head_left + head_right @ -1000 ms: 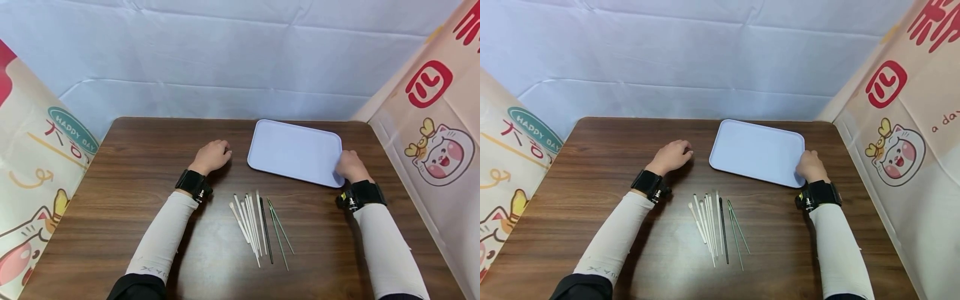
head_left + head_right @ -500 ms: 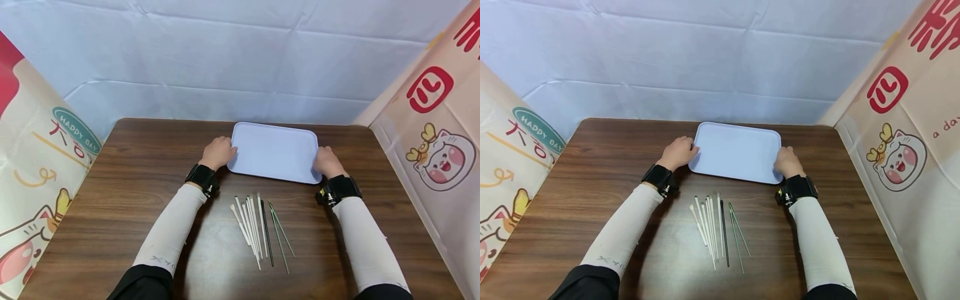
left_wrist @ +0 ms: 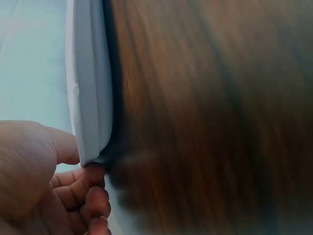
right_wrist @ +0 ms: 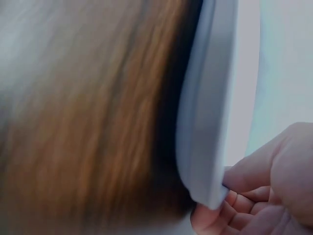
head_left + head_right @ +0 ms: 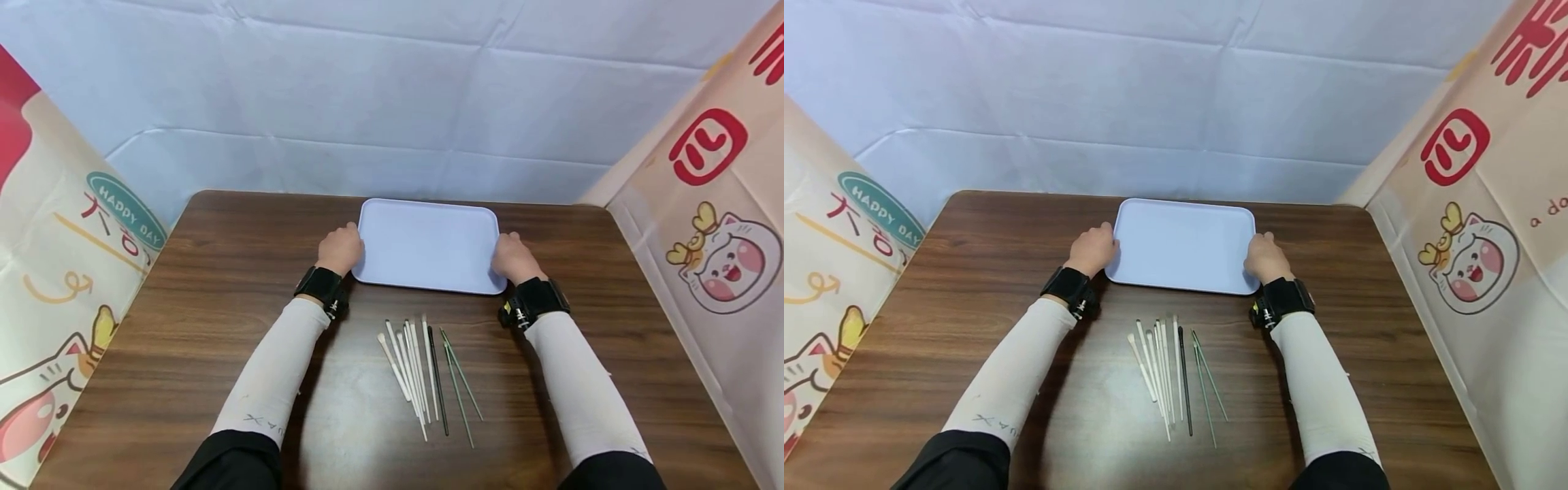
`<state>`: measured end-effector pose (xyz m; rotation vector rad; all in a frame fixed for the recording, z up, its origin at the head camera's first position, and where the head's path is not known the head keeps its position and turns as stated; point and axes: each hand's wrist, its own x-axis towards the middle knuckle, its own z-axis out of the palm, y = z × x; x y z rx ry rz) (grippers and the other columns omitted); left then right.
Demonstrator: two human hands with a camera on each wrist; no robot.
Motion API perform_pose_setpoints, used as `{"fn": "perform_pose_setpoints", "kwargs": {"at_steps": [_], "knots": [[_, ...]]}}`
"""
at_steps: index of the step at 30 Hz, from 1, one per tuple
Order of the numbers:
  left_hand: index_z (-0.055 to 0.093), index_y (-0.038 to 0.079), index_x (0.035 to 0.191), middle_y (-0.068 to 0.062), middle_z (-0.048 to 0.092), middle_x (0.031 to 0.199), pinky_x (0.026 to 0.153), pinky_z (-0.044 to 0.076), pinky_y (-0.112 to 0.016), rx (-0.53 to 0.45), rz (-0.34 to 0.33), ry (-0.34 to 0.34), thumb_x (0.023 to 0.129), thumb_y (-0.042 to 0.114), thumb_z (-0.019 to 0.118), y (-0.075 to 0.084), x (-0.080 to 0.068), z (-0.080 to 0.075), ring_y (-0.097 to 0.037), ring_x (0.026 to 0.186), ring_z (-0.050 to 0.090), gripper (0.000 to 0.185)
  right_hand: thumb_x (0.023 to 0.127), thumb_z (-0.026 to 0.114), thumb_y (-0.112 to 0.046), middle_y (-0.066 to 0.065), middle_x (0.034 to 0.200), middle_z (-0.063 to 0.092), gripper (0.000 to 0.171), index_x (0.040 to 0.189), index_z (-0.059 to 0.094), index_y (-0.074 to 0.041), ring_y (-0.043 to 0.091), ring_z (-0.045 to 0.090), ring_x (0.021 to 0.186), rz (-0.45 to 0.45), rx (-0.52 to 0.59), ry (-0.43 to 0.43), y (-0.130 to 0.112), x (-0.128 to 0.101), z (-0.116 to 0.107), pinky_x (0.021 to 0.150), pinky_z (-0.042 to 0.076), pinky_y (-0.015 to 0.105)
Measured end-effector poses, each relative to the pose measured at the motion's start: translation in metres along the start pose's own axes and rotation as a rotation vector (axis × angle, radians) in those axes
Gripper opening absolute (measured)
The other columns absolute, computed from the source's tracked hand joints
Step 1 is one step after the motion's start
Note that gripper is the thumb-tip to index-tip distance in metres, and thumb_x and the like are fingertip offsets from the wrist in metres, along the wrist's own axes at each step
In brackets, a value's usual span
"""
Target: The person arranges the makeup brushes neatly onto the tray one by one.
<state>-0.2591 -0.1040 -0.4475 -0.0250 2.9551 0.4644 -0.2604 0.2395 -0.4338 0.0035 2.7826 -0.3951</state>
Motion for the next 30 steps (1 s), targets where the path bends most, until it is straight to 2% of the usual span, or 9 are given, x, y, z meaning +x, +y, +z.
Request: {"fn": "perform_pose_setpoints", "kwargs": {"at_steps": [5, 11, 18, 25, 30], "knots": [[0.049, -0.002, 0.135, -0.023, 0.066, 0.113, 0.08, 0.056, -0.05, -0.015, -0.02, -0.016, 0.107, 0.021, 0.045, -0.012, -0.002, -0.006, -0.037, 0.093, 0.067, 0.037, 0.097, 0.044, 0.003, 0.033, 0.126, 0.039, 0.044, 0.137, 0.039, 0.021, 0.04, 0.052, 0.094, -0.018, 0.006, -0.005, -0.014, 0.005, 0.003, 0.084, 0.048, 0.048], [0.044, -0.003, 0.141, -0.025, 0.064, 0.12, 0.085, 0.053, -0.053, -0.035, -0.068, -0.066, 0.106, 0.022, 0.043, -0.026, -0.004, -0.013, -0.039, 0.098, 0.065, 0.043, 0.099, 0.044, 0.002, 0.031, 0.125, 0.039, 0.042, 0.137, 0.04, 0.019, 0.039, 0.052, 0.093, -0.026, 0.007, -0.023, -0.031, 0.011, 0.006, 0.082, 0.047, 0.046], [0.041, -0.003, 0.144, -0.026, 0.062, 0.122, 0.085, 0.052, -0.053, -0.067, -0.092, -0.08, 0.107, 0.023, 0.041, -0.042, -0.004, -0.017, -0.039, 0.099, 0.064, 0.045, 0.099, 0.048, 0.002, 0.029, 0.125, 0.041, 0.041, 0.136, 0.042, 0.017, 0.038, 0.054, 0.098, -0.048, 0.003, -0.02, -0.046, 0.016, 0.01, 0.085, 0.049, 0.046], [0.035, -0.004, 0.148, -0.028, 0.06, 0.128, 0.088, 0.051, -0.054, -0.1, -0.085, -0.097, 0.107, 0.02, 0.037, -0.052, 0.001, -0.016, -0.042, 0.105, 0.063, 0.047, 0.099, 0.045, 0.002, 0.028, 0.124, 0.045, 0.04, 0.136, 0.045, 0.016, 0.037, 0.051, 0.106, -0.092, 0.008, -0.014, -0.047, 0.024, 0.012, 0.094, 0.047, 0.049], [0.033, -0.003, 0.148, -0.028, 0.057, 0.131, 0.09, 0.05, -0.054, -0.136, -0.088, -0.112, 0.108, 0.021, 0.032, -0.056, 0.006, -0.015, -0.042, 0.108, 0.061, 0.047, 0.102, 0.04, -0.004, 0.034, 0.136, 0.044, 0.047, 0.145, 0.035, 0.016, 0.041, 0.045, 0.125, -0.136, 0.033, -0.018, -0.038, 0.032, 0.012, 0.108, 0.038, 0.053]]}}
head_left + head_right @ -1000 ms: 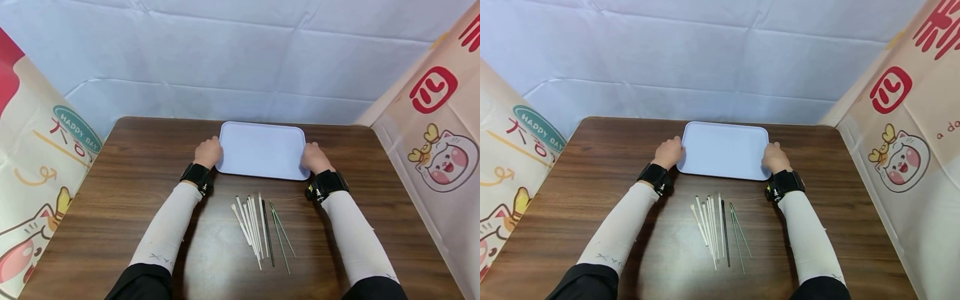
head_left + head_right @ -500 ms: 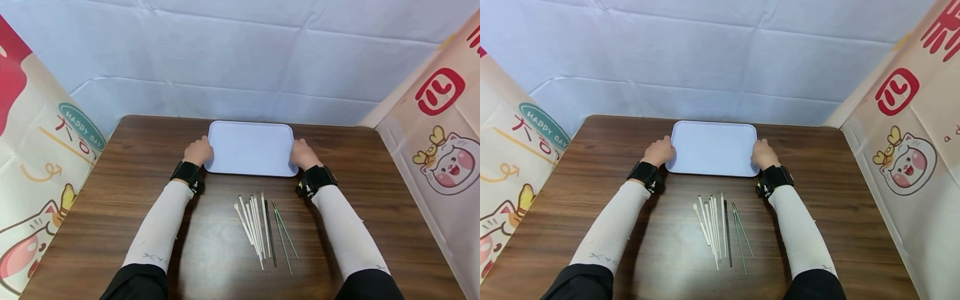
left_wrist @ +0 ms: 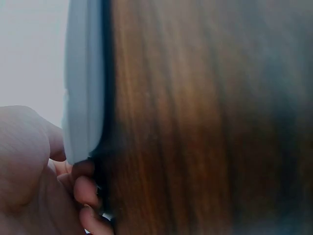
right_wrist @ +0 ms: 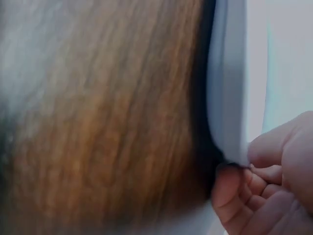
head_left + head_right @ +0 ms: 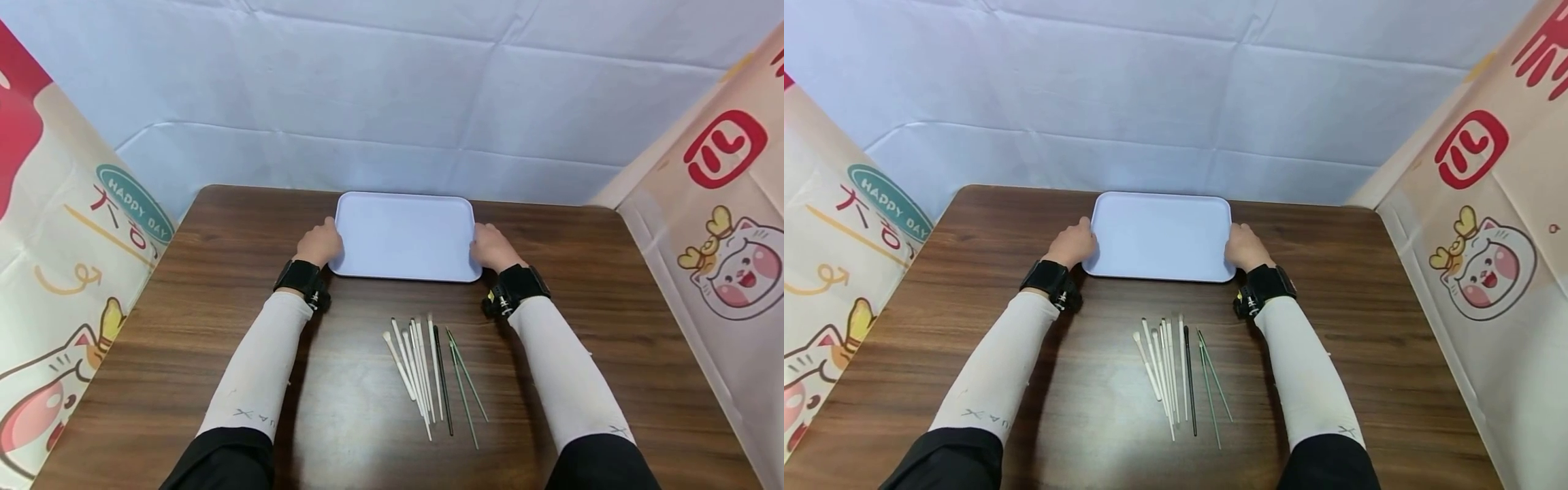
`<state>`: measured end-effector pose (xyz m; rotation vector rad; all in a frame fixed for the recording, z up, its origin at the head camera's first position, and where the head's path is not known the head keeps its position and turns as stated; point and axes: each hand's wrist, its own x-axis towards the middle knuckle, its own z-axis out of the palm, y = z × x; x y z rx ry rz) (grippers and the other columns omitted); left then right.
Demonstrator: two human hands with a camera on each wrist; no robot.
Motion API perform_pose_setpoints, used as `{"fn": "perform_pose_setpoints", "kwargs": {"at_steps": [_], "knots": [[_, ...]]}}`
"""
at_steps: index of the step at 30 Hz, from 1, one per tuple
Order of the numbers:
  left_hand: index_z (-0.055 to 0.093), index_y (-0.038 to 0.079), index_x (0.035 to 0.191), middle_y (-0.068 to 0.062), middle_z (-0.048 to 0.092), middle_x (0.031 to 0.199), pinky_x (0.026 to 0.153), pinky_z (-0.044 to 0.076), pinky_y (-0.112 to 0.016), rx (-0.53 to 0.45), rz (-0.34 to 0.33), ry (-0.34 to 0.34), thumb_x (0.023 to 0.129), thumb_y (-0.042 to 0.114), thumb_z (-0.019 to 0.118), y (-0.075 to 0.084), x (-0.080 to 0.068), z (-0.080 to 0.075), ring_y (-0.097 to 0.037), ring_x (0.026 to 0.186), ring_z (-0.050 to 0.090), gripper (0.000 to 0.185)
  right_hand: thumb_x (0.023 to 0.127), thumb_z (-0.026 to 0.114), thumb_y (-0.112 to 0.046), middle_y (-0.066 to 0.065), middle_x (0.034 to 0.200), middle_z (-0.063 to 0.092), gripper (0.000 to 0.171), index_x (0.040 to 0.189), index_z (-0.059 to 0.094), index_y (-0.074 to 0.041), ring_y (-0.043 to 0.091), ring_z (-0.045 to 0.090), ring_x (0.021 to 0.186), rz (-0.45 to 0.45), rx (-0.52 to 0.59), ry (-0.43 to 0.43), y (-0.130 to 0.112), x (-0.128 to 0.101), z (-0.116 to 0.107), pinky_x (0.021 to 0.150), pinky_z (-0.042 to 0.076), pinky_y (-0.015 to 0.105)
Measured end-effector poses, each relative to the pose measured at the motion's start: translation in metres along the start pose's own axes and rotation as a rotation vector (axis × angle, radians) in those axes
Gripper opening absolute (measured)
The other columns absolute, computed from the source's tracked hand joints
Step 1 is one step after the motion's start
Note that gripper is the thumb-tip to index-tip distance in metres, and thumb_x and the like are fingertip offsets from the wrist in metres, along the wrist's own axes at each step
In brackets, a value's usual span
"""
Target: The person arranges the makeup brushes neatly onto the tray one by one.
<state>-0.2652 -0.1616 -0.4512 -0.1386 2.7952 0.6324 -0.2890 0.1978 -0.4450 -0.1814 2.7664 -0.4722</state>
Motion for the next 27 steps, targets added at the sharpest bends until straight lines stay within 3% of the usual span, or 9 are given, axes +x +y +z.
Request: {"fn": "perform_pose_setpoints", "kwargs": {"at_steps": [4, 16, 27], "knots": [[0.034, -0.003, 0.147, -0.028, 0.057, 0.131, 0.089, 0.05, -0.053, -0.02, -0.002, -0.008, 0.109, 0.021, 0.031, -0.0015, 0.0007, -0.0006, -0.041, 0.106, 0.061, 0.045, 0.104, 0.039, -0.007, 0.037, 0.145, 0.037, 0.053, 0.15, 0.025, 0.016, 0.044, 0.039, 0.135, -0.008, 0.034, -0.017, 0.0018, 0.0003, -0.001, 0.114, 0.032, 0.054], [0.033, -0.004, 0.143, -0.028, 0.057, 0.128, 0.09, 0.047, -0.053, -0.005, 0.004, -0.042, 0.108, 0.021, 0.031, 0.0022, 0.0022, -0.0056, -0.042, 0.106, 0.058, 0.044, 0.107, 0.035, -0.01, 0.036, 0.152, 0.029, 0.056, 0.154, 0.016, 0.012, 0.043, 0.032, 0.142, 0.004, 0.06, -0.03, 0.0063, 0.0034, -0.0003, 0.116, 0.028, 0.055], [0.027, -0.005, 0.148, -0.028, 0.055, 0.133, 0.097, 0.045, -0.053, 0.015, 0.007, -0.076, 0.108, 0.023, 0.029, 0.002, 0.0022, -0.0077, -0.043, 0.112, 0.055, 0.049, 0.107, 0.041, -0.017, 0.034, 0.153, 0.034, 0.057, 0.153, 0.025, 0.011, 0.045, 0.035, 0.142, 0.011, 0.138, 0.05, 0.0099, -0.0026, -0.0001, 0.116, 0.029, 0.056]]}}
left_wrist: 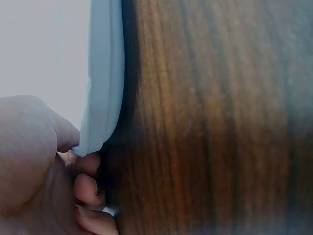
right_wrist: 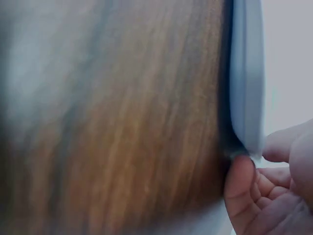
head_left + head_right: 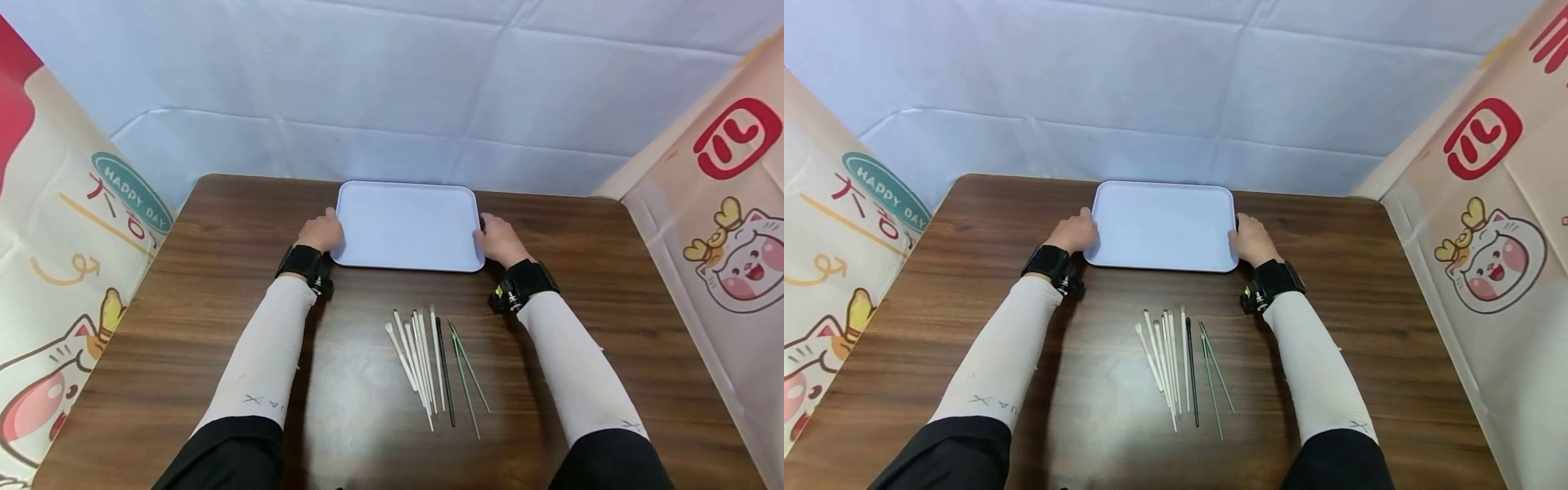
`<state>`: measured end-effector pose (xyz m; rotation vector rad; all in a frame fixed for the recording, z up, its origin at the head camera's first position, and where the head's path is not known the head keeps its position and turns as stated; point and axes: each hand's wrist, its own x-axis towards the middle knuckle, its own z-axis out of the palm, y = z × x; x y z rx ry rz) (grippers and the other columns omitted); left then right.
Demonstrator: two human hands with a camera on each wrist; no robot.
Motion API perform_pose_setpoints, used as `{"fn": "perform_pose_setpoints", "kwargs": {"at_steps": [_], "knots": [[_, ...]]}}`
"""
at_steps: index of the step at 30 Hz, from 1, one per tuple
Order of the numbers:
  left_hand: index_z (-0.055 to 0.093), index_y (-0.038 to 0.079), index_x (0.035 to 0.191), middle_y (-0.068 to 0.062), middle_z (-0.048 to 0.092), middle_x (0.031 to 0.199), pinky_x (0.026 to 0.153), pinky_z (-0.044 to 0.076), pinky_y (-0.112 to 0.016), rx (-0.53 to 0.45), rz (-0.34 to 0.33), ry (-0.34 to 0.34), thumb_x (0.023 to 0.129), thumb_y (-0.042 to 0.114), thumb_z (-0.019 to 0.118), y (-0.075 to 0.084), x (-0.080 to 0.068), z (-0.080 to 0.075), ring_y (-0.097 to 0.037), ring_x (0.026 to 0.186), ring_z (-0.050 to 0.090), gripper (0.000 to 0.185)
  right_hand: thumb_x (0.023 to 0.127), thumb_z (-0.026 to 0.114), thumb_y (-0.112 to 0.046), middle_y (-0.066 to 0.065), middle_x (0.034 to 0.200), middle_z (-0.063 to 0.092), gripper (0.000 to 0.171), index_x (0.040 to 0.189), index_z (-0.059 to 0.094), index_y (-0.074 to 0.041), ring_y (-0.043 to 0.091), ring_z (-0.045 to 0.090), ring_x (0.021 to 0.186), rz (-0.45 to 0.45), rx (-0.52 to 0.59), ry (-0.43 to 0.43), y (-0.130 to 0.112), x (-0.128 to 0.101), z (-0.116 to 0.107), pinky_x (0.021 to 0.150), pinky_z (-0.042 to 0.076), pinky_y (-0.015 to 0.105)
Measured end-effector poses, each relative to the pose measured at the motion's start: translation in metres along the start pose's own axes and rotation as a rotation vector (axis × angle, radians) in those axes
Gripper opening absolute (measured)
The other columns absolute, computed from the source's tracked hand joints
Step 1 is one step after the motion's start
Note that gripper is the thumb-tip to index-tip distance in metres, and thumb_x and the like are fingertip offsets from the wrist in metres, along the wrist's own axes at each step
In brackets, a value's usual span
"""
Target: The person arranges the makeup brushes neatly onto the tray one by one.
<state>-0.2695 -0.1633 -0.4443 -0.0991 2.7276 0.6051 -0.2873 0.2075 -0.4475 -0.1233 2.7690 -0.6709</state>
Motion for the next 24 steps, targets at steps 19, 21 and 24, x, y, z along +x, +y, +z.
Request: {"fn": "perform_pose_setpoints", "kwargs": {"at_steps": [19, 21, 24], "knots": [[0.026, -0.004, 0.149, -0.029, 0.055, 0.131, 0.094, 0.045, -0.053, 0.016, -0.004, -0.007, 0.108, 0.022, 0.027, -0.001, 0.0, 0.0, -0.043, 0.11, 0.055, 0.049, 0.105, 0.053, -0.027, 0.026, 0.117, 0.055, 0.05, 0.14, 0.046, 0.009, 0.036, 0.054, 0.099, -0.101, -0.057, 0.106, -0.012, -0.072, -0.02, 0.084, 0.046, 0.051], [0.027, -0.005, 0.148, -0.029, 0.056, 0.129, 0.093, 0.045, -0.053, 0.017, -0.001, -0.005, 0.108, 0.022, 0.027, -0.001, 0.0, 0.0, -0.043, 0.109, 0.055, 0.048, 0.105, 0.054, -0.028, 0.024, 0.113, 0.056, 0.05, 0.138, 0.048, 0.009, 0.035, 0.054, 0.094, -0.109, -0.067, 0.11, -0.012, -0.081, -0.02, 0.08, 0.046, 0.049], [0.026, -0.005, 0.148, -0.029, 0.056, 0.129, 0.093, 0.045, -0.053, 0.017, 0.002, -0.005, 0.108, 0.022, 0.027, -0.001, 0.0, 0.0, -0.043, 0.109, 0.055, 0.048, 0.105, 0.055, -0.029, 0.022, 0.11, 0.057, 0.048, 0.136, 0.05, 0.008, 0.034, 0.055, 0.091, -0.123, -0.085, 0.113, -0.012, -0.094, -0.018, 0.077, 0.046, 0.048]]}}
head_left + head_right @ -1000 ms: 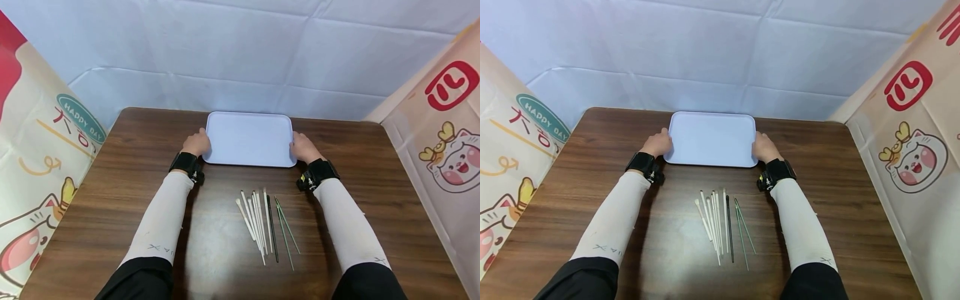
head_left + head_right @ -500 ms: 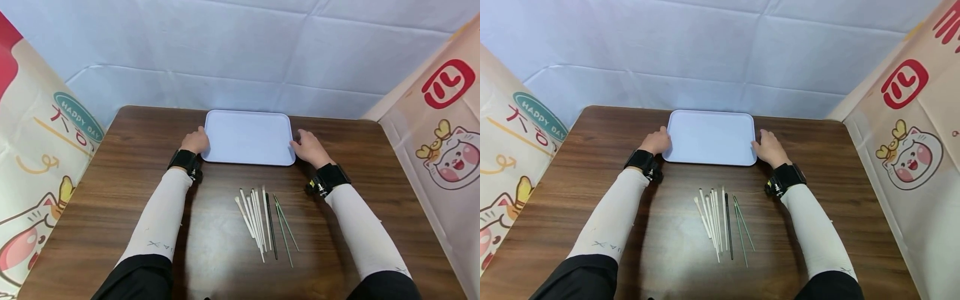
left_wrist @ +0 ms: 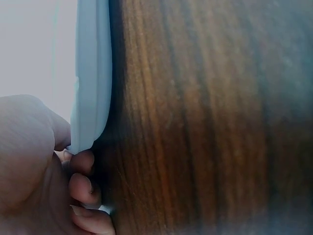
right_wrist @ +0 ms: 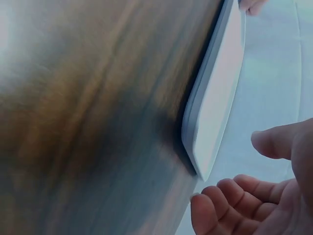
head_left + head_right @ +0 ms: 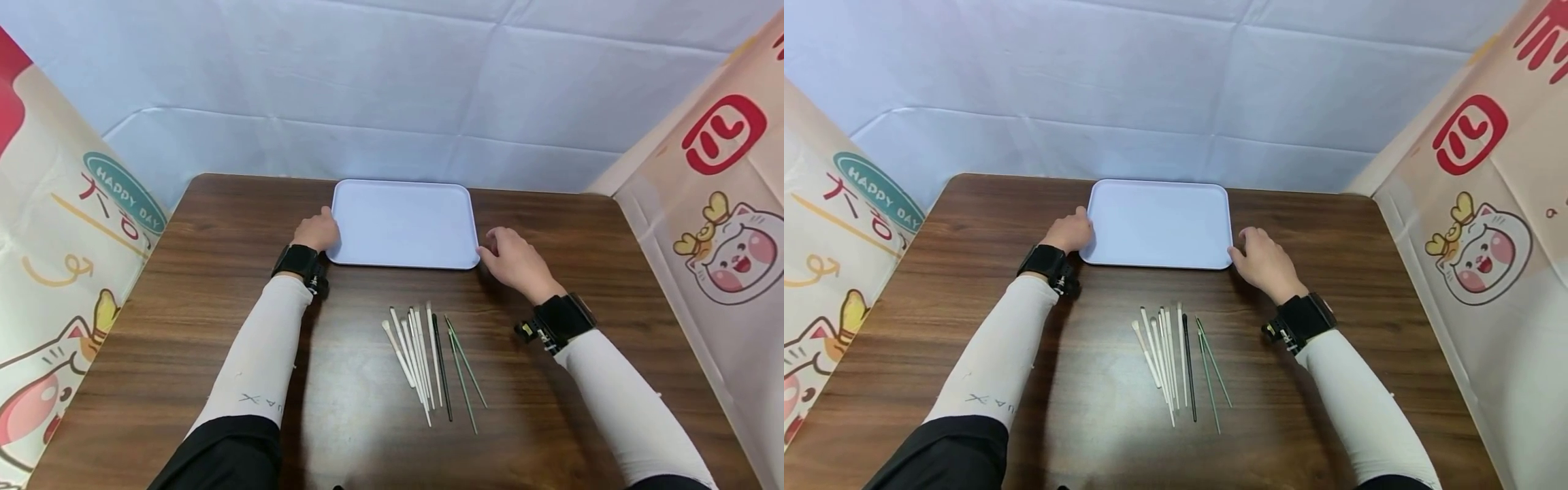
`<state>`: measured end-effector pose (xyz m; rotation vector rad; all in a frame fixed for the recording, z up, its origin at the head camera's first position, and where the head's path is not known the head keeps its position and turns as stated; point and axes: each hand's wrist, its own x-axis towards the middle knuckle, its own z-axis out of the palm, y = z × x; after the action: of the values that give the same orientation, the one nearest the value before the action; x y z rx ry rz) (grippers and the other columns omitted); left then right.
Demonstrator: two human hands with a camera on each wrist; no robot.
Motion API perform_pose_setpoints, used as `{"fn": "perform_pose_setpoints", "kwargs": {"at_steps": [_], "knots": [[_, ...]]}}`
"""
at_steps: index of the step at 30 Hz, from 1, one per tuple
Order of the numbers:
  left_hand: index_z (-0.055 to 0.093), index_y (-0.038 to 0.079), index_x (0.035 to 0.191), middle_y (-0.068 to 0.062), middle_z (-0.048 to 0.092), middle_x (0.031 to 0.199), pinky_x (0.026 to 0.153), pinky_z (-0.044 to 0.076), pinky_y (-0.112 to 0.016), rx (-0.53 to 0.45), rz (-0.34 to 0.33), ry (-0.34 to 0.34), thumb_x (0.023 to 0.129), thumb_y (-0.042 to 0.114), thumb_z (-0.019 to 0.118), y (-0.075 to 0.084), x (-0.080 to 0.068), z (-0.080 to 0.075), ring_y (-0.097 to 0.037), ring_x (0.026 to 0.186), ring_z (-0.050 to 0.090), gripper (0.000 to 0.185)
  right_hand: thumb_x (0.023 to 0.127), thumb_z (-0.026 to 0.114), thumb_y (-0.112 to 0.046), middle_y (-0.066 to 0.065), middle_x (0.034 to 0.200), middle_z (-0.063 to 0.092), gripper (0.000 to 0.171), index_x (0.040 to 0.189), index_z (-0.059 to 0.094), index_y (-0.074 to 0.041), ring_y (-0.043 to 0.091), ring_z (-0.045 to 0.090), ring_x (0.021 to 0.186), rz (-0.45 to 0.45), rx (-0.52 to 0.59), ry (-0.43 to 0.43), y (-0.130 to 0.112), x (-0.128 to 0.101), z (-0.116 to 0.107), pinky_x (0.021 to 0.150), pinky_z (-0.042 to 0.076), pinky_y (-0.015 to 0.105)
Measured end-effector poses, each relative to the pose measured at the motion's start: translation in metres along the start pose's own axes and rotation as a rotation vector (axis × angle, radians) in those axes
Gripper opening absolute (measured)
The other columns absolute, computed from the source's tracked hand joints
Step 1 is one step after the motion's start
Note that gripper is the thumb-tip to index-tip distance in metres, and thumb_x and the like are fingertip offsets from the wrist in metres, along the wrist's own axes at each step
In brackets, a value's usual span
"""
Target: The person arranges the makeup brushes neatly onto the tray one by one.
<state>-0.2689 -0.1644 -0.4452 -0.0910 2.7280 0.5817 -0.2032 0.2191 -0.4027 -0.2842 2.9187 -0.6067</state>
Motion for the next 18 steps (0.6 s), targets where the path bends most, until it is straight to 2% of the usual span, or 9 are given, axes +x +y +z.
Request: {"fn": "perform_pose_setpoints", "kwargs": {"at_steps": [7, 18], "knots": [[0.026, -0.005, 0.148, -0.029, 0.056, 0.129, 0.095, 0.045, -0.054, -0.008, -0.003, -0.003, 0.108, 0.022, 0.027, -0.001, -0.002, 0.0, -0.044, 0.11, 0.055, 0.049, 0.102, 0.06, -0.027, 0.022, 0.114, 0.061, 0.039, 0.125, 0.058, 0.004, 0.034, 0.062, 0.097, -0.041, -0.039, -0.035, -0.006, -0.028, 0.001, 0.081, 0.05, 0.051], [0.027, -0.005, 0.148, -0.03, 0.055, 0.129, 0.094, 0.045, -0.054, -0.004, 0.007, 0.001, 0.108, 0.021, 0.027, 0.0, -0.005, -0.002, -0.044, 0.108, 0.055, 0.048, 0.1, 0.063, -0.031, 0.017, 0.109, 0.065, 0.037, 0.118, 0.062, 0.001, 0.028, 0.065, 0.091, -0.072, -0.098, -0.084, -0.02, -0.059, 0.006, 0.076, 0.052, 0.047]]}}
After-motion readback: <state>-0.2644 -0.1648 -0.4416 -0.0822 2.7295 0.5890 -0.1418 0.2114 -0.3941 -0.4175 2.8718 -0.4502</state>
